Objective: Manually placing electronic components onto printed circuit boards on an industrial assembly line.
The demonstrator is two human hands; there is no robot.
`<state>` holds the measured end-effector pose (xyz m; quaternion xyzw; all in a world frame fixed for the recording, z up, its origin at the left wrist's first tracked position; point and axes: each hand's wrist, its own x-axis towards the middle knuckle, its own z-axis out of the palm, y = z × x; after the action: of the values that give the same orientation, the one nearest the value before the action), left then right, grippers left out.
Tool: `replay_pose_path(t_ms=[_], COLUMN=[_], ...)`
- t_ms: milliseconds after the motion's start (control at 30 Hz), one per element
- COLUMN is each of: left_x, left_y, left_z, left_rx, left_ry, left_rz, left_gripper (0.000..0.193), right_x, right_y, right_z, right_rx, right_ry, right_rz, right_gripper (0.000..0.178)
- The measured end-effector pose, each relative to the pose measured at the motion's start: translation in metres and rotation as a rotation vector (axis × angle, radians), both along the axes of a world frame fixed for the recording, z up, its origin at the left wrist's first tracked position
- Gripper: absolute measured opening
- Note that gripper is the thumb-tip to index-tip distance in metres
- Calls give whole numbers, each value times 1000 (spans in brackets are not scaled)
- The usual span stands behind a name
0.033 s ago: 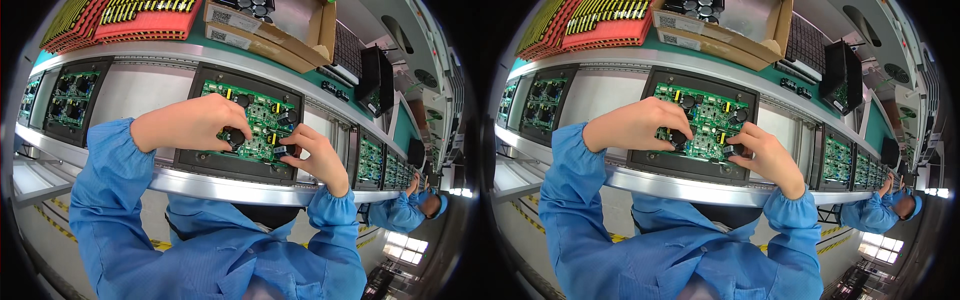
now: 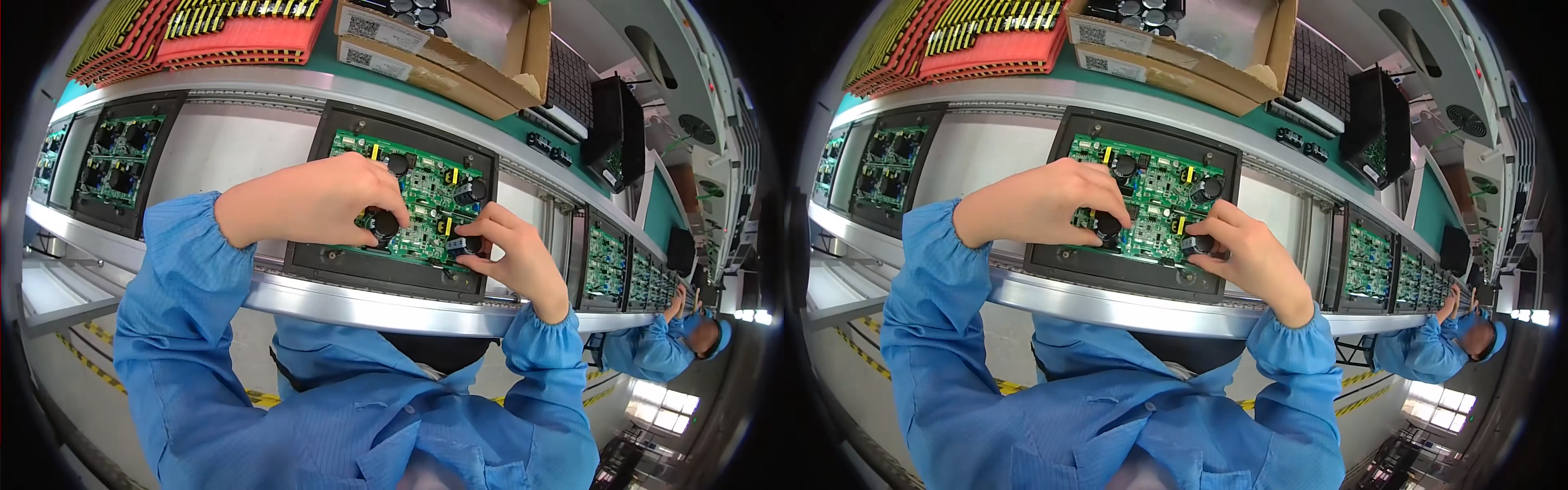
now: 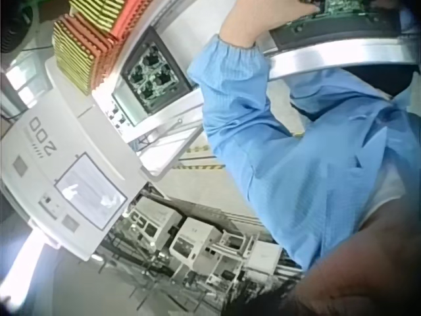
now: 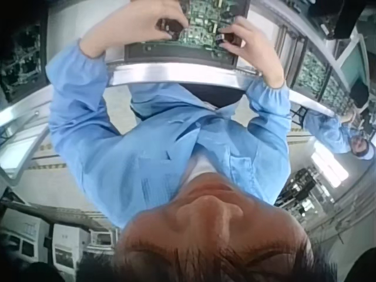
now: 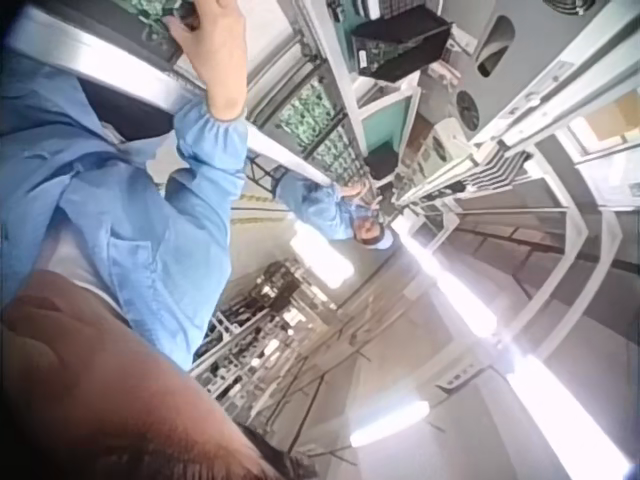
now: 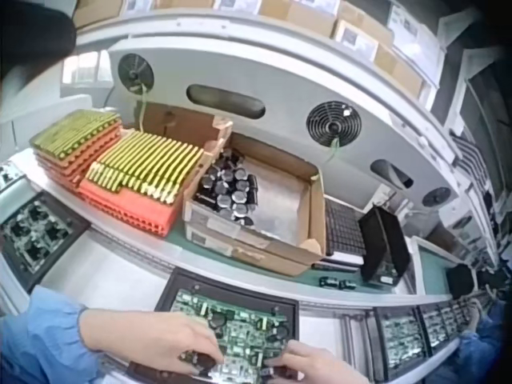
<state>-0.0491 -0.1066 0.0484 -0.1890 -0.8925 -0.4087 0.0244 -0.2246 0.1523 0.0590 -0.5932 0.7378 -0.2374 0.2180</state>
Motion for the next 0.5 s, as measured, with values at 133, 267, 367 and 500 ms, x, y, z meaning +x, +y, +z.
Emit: replay_pose_path(t_ms=[133, 267, 367, 500], left_x=[1, 0, 4, 7], left_y=[1, 5, 12, 14], left_z=[-4, -7, -6, -9], left_rx=[-129, -105, -135, -229], left_ry=[-22, -11, -3, -59], left_rz=[25, 26, 66, 130], left_gripper=[38, 36, 33, 31], right_x=[10, 9, 10, 14], right_y=[-2, 6, 4, -3], right_z=[-2, -1, -1, -3], right_rx=[-53, -69, -59, -79], right_ry=[30, 85, 93, 99], right_rz=[-1, -19, -41, -32], right_gripper=[38, 41, 44, 44])
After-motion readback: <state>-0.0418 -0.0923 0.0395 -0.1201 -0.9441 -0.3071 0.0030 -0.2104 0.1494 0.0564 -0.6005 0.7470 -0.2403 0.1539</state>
